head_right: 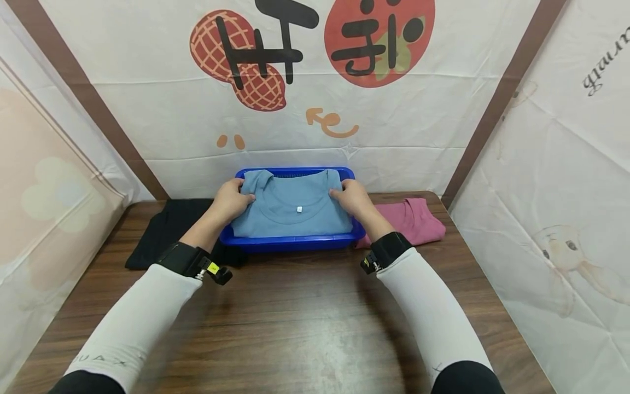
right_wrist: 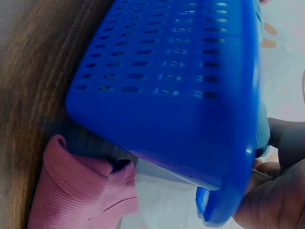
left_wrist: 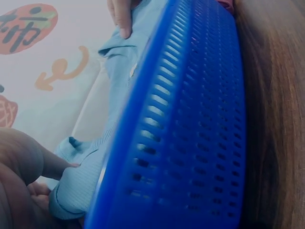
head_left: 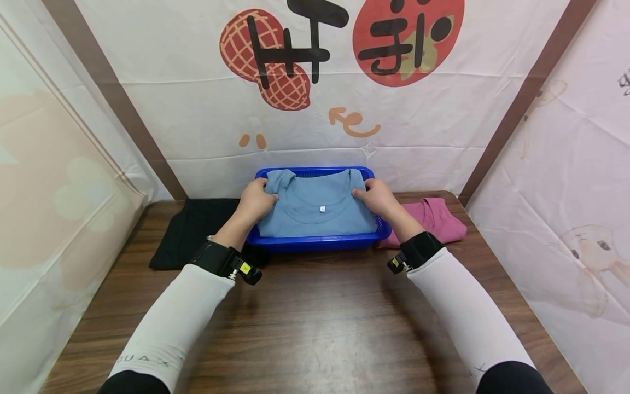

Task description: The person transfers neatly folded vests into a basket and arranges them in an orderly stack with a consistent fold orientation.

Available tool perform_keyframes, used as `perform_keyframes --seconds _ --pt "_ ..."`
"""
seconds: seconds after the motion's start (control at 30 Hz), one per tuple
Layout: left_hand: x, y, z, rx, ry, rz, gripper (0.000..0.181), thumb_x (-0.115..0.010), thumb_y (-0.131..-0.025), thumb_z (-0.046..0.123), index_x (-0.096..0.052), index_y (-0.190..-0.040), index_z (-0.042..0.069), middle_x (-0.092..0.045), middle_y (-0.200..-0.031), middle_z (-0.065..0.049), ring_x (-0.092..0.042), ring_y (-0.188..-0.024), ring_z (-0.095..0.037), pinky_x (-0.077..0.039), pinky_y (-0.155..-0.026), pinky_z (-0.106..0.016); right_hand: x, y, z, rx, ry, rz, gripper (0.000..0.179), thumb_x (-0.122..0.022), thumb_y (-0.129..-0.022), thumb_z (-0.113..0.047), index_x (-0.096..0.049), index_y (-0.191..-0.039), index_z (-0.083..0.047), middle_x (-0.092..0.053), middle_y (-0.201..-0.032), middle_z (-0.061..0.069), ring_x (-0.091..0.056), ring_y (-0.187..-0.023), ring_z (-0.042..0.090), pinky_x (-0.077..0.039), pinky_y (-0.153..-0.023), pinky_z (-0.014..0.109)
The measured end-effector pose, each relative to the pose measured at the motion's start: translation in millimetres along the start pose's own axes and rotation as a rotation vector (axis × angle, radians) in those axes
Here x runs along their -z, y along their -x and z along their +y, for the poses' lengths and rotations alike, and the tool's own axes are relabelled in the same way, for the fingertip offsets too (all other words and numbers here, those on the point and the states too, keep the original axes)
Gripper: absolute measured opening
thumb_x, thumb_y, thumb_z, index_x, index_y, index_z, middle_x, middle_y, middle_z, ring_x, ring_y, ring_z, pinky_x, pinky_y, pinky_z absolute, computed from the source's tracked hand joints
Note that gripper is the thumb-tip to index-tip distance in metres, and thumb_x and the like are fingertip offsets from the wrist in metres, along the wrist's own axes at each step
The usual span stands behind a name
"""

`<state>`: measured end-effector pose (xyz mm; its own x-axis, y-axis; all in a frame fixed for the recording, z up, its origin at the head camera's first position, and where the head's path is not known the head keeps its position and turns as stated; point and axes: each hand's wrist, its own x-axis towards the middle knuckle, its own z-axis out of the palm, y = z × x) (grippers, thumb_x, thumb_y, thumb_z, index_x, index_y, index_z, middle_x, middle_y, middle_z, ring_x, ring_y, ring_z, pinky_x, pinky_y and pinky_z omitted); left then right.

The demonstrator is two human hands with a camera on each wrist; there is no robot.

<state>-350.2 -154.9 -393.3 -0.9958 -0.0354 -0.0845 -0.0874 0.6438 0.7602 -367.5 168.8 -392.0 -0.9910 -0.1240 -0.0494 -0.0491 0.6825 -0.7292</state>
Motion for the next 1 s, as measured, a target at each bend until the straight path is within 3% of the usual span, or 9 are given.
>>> perform_keyframes --seconds 0.37,0.67,1.0 --pt "-8.4 0.3 -0.6 -0.037 -0.066 0.035 0.064 -0.059 -0.103 0.017 -0.032 -0.158 -0.001 -0.037 -0.16 -0.023 -0.035 -0.148 -0.039 -0.037 -0.116 -0.055 -11 -2.0 2 0.046 0.148 0.043 0.033 -0.062 -0.103 -0.033 -0.063 -0.108 -0.001 -0.058 -0.093 0.012 -0.055 -0.083 0.027 -0.047 -0.07 0.037" --pt "-14.7 1.7 2.7 -0.043 -0.108 0.047 0.059 -0.057 -0.103 0.017 -0.036 -0.156 0.0 -0.043 -0.157 -0.021 -0.041 -0.145 -0.037 -0.038 -0.115 -0.055 -20 -5.5 2 0.059 0.232 0.074 0.035 -0.062 -0.102 -0.032 -0.065 -0.112 0.002 -0.068 -0.109 0.018 -0.059 -0.093 0.028 -0.052 -0.086 0.046" --pt "-25.6 -1.2 0.6 -0.06 -0.133 0.086 0.052 -0.058 -0.102 0.015 -0.044 -0.15 0.001 -0.052 -0.149 -0.02 -0.049 -0.138 -0.035 -0.043 -0.11 -0.054 -28 -7.7 5 0.055 0.266 0.085 0.032 -0.065 -0.1 -0.031 -0.064 -0.104 0.0 -0.066 -0.1 0.014 -0.056 -0.087 0.026 -0.05 -0.082 0.044"
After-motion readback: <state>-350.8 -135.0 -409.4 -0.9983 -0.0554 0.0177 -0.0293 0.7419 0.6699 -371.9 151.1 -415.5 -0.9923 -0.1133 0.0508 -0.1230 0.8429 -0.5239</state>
